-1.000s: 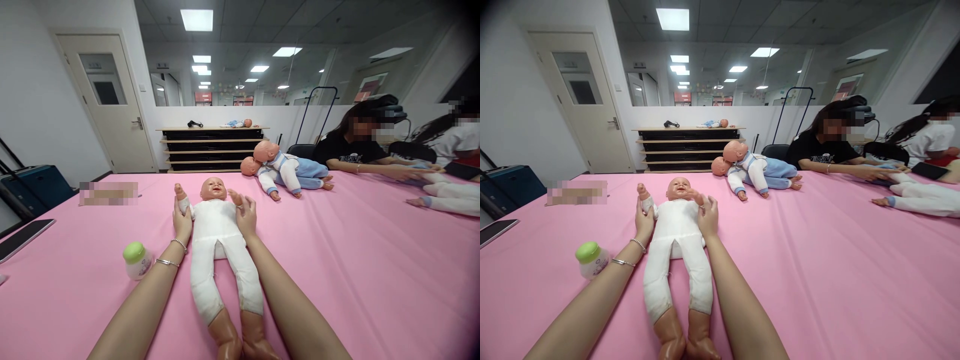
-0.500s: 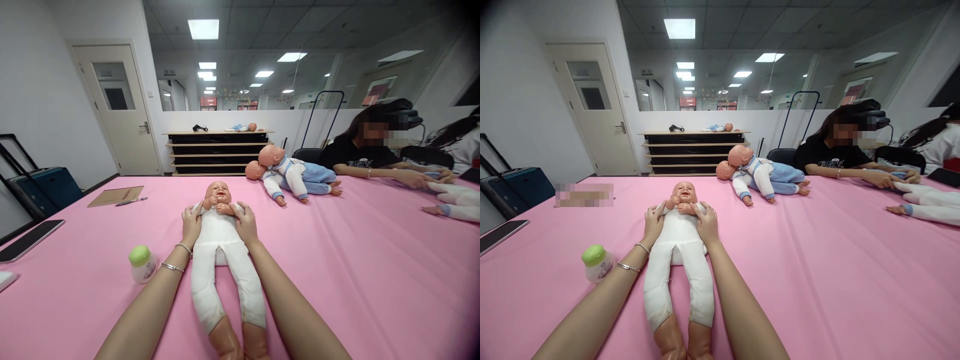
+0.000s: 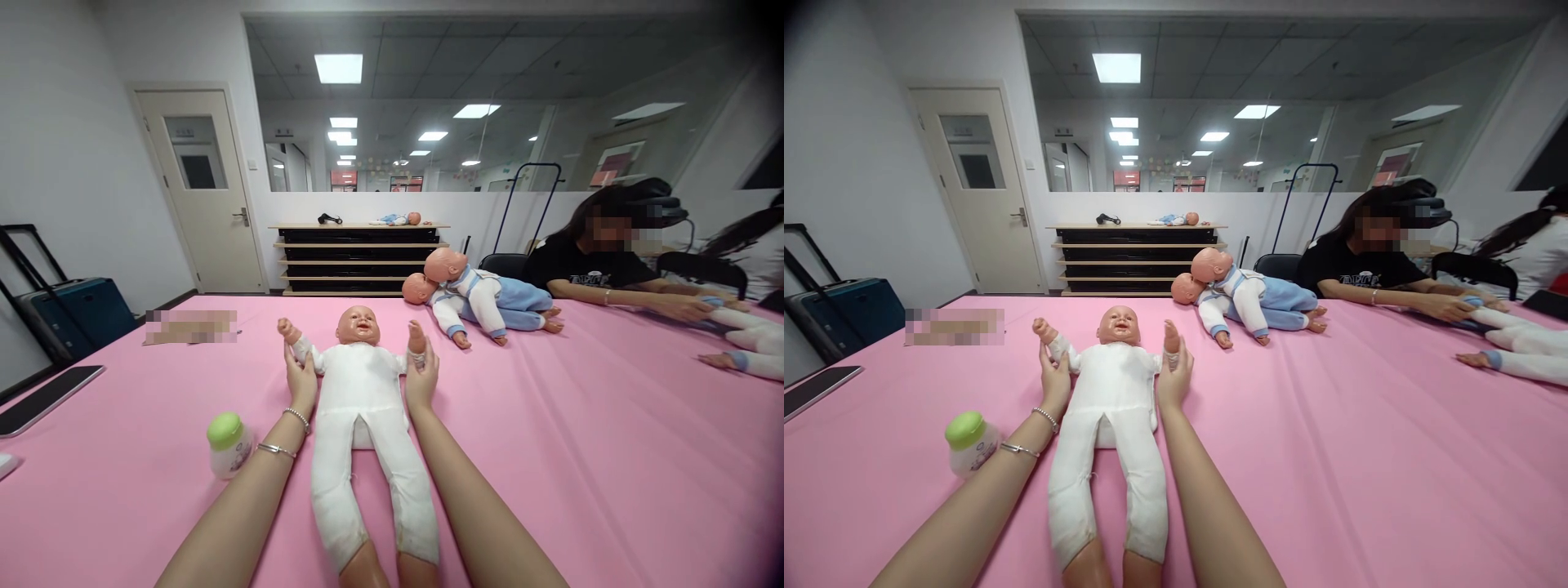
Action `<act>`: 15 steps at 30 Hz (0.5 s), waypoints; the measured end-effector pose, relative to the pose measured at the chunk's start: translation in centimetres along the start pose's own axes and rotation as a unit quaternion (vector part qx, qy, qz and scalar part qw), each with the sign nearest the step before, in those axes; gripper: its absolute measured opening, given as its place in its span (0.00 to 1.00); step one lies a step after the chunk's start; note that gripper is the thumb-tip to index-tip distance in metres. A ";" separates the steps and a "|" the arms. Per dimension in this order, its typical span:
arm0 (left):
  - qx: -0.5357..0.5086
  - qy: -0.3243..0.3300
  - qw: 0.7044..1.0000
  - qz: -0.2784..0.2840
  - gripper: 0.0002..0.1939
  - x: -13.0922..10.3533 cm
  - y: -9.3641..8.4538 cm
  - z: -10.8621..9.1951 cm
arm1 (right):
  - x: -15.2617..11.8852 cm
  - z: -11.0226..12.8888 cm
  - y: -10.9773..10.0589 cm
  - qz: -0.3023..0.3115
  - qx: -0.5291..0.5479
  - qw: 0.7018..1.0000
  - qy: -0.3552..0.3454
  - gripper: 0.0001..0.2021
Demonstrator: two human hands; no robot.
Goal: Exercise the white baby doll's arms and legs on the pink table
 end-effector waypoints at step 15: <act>0.189 0.181 0.954 0.144 0.28 -1.6 3.7 -3.6 | -2.6 4.8 4.5 0.187 -0.084 0.949 -0.239 0.29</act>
Point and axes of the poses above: each hand's wrist, its own x-axis towards the middle knuckle, its own y-axis out of the palm, z = x × y, the point moved 10 cm from there along x, towards the middle knuckle, and after that the axes turned 1 degree about -z, right-handed, at the moved point
